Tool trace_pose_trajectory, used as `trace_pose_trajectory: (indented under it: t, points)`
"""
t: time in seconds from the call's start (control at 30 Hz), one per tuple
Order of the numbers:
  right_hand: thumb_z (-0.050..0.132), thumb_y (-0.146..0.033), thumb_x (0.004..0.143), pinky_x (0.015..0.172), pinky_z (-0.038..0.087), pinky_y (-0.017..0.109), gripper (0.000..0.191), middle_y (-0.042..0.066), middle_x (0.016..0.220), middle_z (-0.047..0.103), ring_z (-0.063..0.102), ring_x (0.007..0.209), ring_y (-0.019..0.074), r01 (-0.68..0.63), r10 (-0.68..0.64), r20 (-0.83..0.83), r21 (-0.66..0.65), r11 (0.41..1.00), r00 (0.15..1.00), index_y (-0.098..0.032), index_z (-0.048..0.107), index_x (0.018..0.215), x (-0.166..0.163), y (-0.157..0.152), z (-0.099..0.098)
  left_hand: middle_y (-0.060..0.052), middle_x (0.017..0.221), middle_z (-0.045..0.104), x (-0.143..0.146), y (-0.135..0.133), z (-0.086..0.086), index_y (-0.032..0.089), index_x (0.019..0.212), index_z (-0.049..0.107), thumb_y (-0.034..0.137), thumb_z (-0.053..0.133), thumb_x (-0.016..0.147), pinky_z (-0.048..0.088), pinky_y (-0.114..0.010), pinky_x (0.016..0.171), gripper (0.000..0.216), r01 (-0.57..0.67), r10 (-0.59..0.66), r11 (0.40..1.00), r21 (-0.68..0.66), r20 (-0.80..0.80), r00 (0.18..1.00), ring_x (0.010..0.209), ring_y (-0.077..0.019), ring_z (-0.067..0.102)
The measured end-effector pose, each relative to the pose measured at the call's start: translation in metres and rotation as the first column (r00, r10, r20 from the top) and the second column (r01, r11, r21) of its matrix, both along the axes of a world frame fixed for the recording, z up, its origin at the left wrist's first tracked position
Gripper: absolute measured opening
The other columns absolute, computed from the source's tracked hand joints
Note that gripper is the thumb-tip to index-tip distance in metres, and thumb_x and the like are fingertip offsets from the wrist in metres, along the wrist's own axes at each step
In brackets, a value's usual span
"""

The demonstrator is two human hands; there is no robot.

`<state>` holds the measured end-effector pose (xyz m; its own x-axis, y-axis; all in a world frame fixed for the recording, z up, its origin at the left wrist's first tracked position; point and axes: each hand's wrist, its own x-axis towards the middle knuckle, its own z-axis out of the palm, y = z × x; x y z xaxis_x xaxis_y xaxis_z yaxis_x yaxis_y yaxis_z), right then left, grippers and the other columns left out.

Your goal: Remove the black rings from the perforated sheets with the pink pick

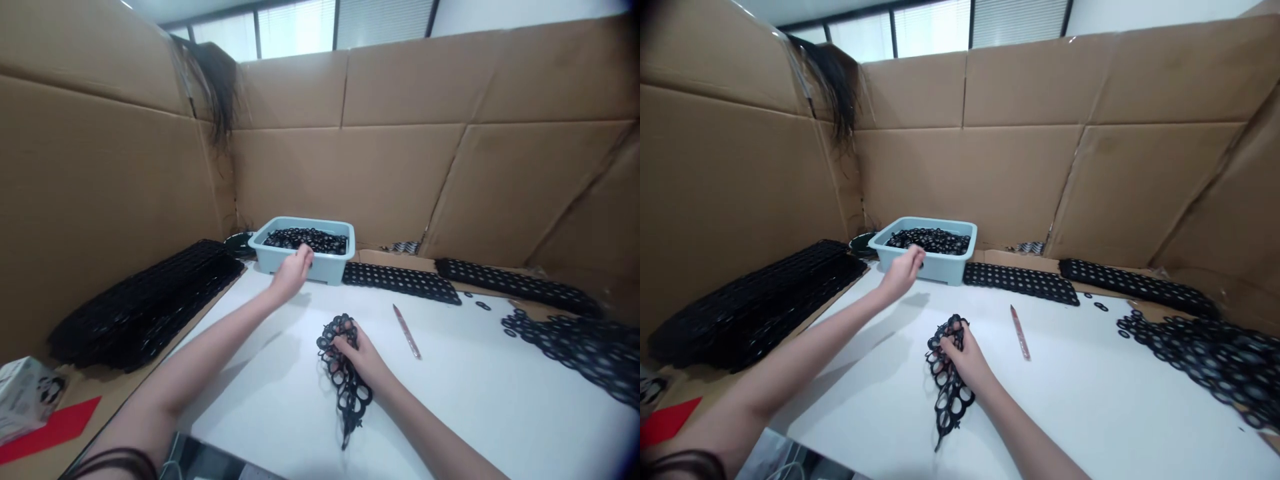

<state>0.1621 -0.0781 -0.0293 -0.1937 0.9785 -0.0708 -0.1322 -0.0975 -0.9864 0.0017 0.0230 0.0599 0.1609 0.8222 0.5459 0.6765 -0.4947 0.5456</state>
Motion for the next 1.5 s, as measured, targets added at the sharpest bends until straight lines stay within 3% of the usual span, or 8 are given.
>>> trace_pose_trajectory:
  t: [0.13,0.33,0.53,0.63,0.77,1.13,1.33,1.5]
  points:
    - [0.058,-0.041,0.069,0.046,0.046,0.029,0.032,-0.002,0.068,0.052,0.054,0.055,0.0151,-0.014,0.013,0.010,0.045,0.999,1.000,-0.021,0.038,0.085,0.002,0.004,-0.007,-0.016,0.096,0.058,-0.004,0.067,0.034,0.010,0.118,0.035,0.031,0.025,0.087,0.034,-0.038,0.083,0.038,-0.282,0.286,0.958,0.051,-0.152,0.946,0.093,-0.0257,0.052]
    - [0.053,-0.030,0.073,0.052,0.044,0.025,0.014,0.002,0.079,0.053,0.055,0.066,0.0156,-0.024,0.032,-0.055,0.139,0.990,0.998,-0.019,0.049,0.080,0.006,0.009,-0.005,-0.026,0.115,0.050,-0.017,0.100,0.035,0.007,0.099,0.052,0.029,0.042,0.080,0.022,-0.055,0.090,0.030,-0.368,0.357,0.930,-0.001,-0.245,0.901,0.111,-0.0380,0.039]
    - [0.055,-0.027,0.067,0.065,0.046,0.028,0.019,0.003,0.095,0.055,0.057,0.082,0.0183,0.052,-0.038,-0.227,0.055,0.997,0.973,-0.020,0.048,0.084,0.006,0.011,0.000,-0.013,0.113,0.054,-0.005,0.034,0.015,0.015,0.108,0.050,0.032,0.030,0.085,0.029,-0.036,0.091,0.034,-0.115,0.157,0.980,0.164,-0.272,0.949,0.108,-0.0250,0.044]
    - [0.056,-0.024,0.065,0.070,0.046,0.030,0.021,0.001,0.091,0.055,0.058,0.080,0.0172,0.091,-0.076,-0.294,0.037,0.995,0.953,-0.021,0.046,0.083,0.008,0.011,0.002,-0.007,0.081,0.064,0.007,-0.018,-0.018,0.020,0.096,0.057,0.041,0.037,0.082,0.038,-0.029,0.067,0.031,0.121,-0.133,0.991,-0.060,-0.270,0.954,0.073,-0.0215,0.056]
    - [0.055,-0.014,0.062,0.069,0.046,0.027,0.029,-0.002,0.083,0.054,0.056,0.075,0.0140,0.097,-0.079,-0.294,0.048,0.994,0.953,-0.022,0.045,0.088,0.010,0.009,0.005,-0.003,0.072,0.062,0.014,-0.062,-0.059,0.022,0.086,0.058,0.042,0.039,0.081,0.036,-0.026,0.059,0.028,0.311,-0.358,0.869,-0.385,-0.055,0.932,0.065,-0.0190,0.055]
    - [0.058,-0.037,0.071,0.061,0.044,0.025,0.023,-0.002,0.067,0.054,0.053,0.061,0.0120,0.053,-0.044,-0.099,0.088,0.995,0.994,-0.017,0.048,0.074,0.011,0.006,0.011,-0.004,0.087,0.052,0.011,-0.084,-0.071,0.022,0.097,0.049,0.029,0.043,0.081,0.039,-0.028,0.070,0.019,0.349,-0.361,0.922,-0.165,-0.051,0.931,0.080,-0.0177,0.050]
    - [0.056,-0.035,0.074,0.059,0.046,0.025,0.022,0.001,0.088,0.056,0.058,0.067,0.0127,0.044,-0.030,-0.211,0.065,0.997,0.977,-0.020,0.043,0.086,0.004,-0.001,0.012,-0.001,0.073,0.054,0.009,-0.086,-0.062,0.019,0.090,0.049,0.036,0.038,0.083,0.038,-0.026,0.062,0.021,0.215,-0.178,0.948,-0.232,0.172,0.969,0.066,-0.0140,0.050]
    - [0.055,-0.028,0.075,0.062,0.046,0.025,0.024,0.001,0.090,0.055,0.058,0.074,0.0131,-0.045,0.064,-0.247,0.082,0.996,0.967,-0.021,0.046,0.096,-0.001,-0.007,0.012,0.001,0.064,0.056,0.011,-0.085,-0.062,0.019,0.101,0.047,0.042,0.037,0.083,0.039,-0.024,0.052,0.031,0.411,-0.244,0.782,-0.468,0.377,0.894,0.055,-0.0129,0.053]
